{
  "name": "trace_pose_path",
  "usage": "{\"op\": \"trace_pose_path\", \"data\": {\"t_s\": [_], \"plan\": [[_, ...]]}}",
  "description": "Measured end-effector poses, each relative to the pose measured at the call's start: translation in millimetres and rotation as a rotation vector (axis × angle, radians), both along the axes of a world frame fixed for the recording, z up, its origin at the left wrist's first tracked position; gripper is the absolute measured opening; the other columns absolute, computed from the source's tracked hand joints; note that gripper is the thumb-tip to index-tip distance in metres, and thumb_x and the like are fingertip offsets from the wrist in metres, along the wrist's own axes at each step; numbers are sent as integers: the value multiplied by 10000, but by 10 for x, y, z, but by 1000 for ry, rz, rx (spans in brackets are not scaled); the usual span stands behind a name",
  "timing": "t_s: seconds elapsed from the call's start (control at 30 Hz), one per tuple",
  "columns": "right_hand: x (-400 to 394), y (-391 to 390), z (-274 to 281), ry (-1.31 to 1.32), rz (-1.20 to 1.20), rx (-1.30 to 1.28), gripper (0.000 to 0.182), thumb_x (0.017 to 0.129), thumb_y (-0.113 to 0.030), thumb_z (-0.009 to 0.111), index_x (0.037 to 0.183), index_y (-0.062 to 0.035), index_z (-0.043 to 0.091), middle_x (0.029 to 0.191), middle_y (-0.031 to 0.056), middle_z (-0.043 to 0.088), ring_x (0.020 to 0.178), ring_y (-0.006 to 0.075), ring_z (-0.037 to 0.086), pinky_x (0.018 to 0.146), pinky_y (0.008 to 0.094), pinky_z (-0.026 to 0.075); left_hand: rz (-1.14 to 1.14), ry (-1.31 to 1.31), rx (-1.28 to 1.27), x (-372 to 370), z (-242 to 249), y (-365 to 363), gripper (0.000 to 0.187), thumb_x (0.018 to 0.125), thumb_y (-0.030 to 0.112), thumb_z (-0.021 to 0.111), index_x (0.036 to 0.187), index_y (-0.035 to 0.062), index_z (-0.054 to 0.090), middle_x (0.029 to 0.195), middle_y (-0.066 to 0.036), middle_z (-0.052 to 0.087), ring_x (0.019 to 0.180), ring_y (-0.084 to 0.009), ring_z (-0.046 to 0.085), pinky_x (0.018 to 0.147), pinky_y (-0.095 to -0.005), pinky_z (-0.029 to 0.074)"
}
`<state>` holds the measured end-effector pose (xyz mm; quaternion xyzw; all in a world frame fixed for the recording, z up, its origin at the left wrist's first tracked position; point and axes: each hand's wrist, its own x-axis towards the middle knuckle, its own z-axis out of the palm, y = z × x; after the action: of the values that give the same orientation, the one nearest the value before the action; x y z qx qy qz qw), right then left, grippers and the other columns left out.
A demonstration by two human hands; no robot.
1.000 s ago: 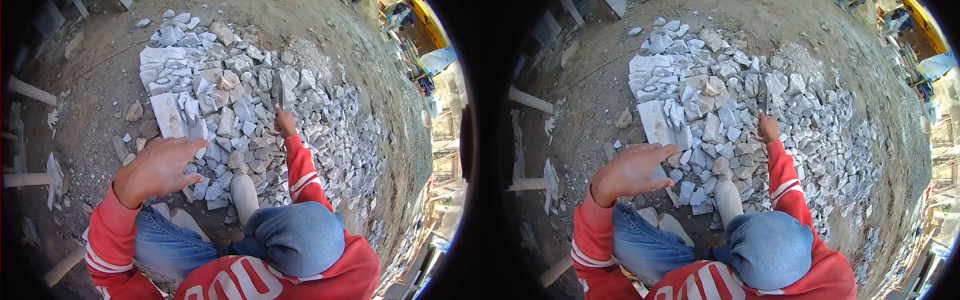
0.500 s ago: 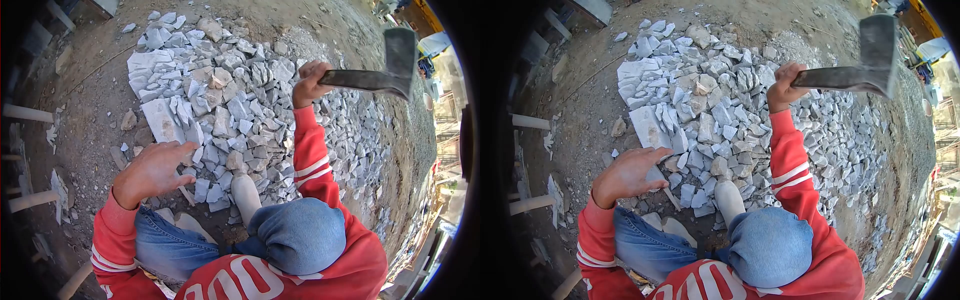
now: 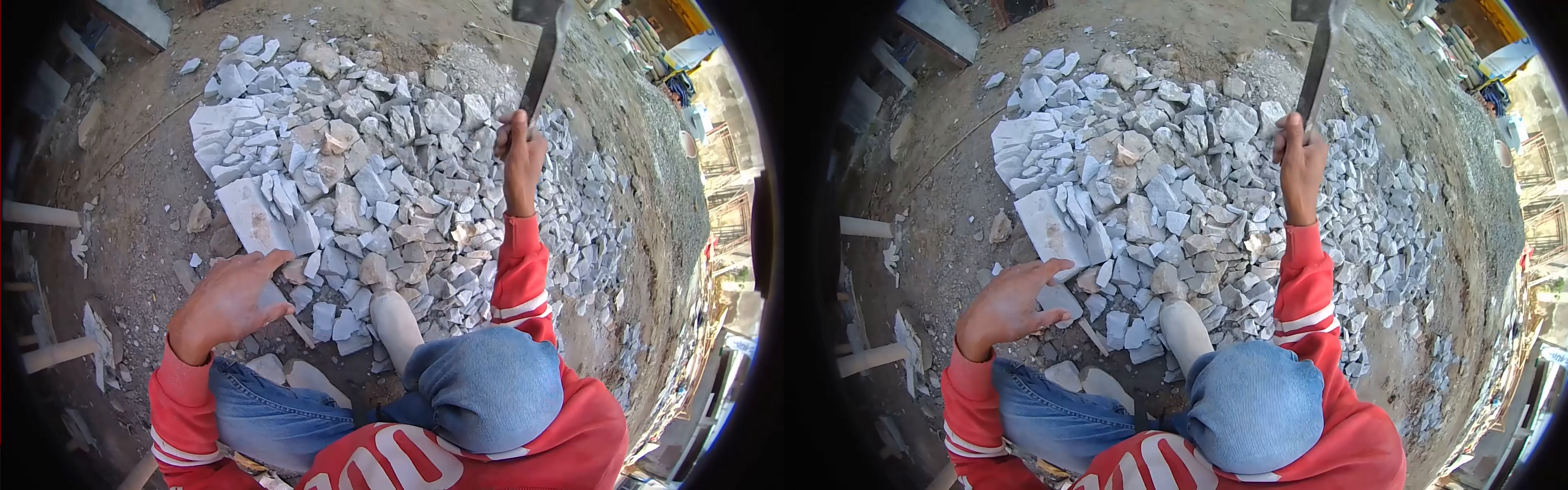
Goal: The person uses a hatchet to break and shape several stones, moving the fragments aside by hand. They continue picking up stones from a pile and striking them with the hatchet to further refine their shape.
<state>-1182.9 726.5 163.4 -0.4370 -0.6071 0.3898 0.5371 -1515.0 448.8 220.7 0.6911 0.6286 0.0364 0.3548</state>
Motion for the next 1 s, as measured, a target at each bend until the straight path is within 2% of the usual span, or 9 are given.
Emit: {"op": "trace_pose_path", "data": {"t_s": [0.13, 0.23, 0.37, 0.43, 0.5, 0.57, 0.63, 0.83, 1.0], "plan": [[69, 97, 1275, -70, -421, 727, 338, 1015, -312, 580, 1039, 25, 563, 638, 16, 565, 510, 71, 480, 480, 230, 370, -16, -25, -23, -21, -13, 30, 677, 782, 298, 781, 1358, 89, 496, 1059, -196, 649, 1010, -362, 627, 895, -430, 479], [43, 267, 1361, 322, -282, 809, 394, 1009, -348, 588, 856, 8, 513, 553, -12, 404, 459, 50, 358, 412, 240, 253, -5, -21, -11, -28, -7, 43, 675, 780, 287, 784, 1357, 85, 497, 1053, -193, 648, 1005, -361, 627, 893, -430, 481], [-183, 607, -394, 420, -289, 523, 490, 1036, -343, 524, 629, -92, 414, 569, -16, 427, 467, 74, 391, 434, 235, 293, 15, -7, 7, -17, -29, 47, 674, 779, 271, 785, 1359, 84, 498, 1070, -196, 647, 1013, -365, 625, 897, -430, 484], [-23, 363, -1740, -459, -413, 109, 353, 962, -250, 608, 770, 42, 562, 654, 164, 615, 561, 321, 548, 570, 427, 469, 3, 16, 1, -1, 9, 72, 665, 782, 260, 782, 1358, 83, 501, 1091, -202, 645, 1029, -369, 624, 909, -436, 483], [97, 484, -2376, -744, -197, -88, 363, 926, -241, 636, 756, 74, 572, 707, 264, 632, 646, 422, 559, 681, 506, 476, 10, 30, -8, 22, 86, 108, 662, 783, 256, 781, 1356, 79, 501, 1113, -210, 641, 1043, -370, 622, 916, -439, 480], [71, 593, -2504, -548, -306, -408, 386, 940, -265, 629, 696, 25, 558, 640, 201, 606, 535, 344, 545, 533, 475, 452, 4, 26, -56, 33, 116, 103, 658, 783, 252, 780, 1353, 74, 501, 1134, -217, 637, 1057, -371, 620, 923, -442, 477], [-23, 542, -1592, 221, 55, -850, 361, 964, -311, 617, 703, -115, 462, 538, -38, 376, 383, 76, 297, 352, 272, 195, 14, 17, 19, -35, 130, 102, 672, 775, 251, 784, 1353, 64, 497, 1177, -222, 629, 1080, -380, 613, 933, -445, 472], [-51, 228, 689, 334, -39, -89, 347, 1006, -328, 586, 763, -111, 467, 602, -72, 338, 484, 38, 305, 446, 221, 235, 58, 78, -1, -192, 12, 60, 698, 767, 264, 786, 1365, 57, 492, 1224, -211, 619, 1087, -395, 605, 937, -448, 470], [-122, 352, 1321, 357, -295, 814, 431, 1022, -286, 554, 667, -97, 398, 527, -22, 373, 425, 64, 327, 396, 258, 251, 40, 24, -13, -99, -24, 106, 694, 770, 279, 784, 1361, 58, 496, 1188, -220, 626, 1062, -390, 612, 932, -450, 471]]}}
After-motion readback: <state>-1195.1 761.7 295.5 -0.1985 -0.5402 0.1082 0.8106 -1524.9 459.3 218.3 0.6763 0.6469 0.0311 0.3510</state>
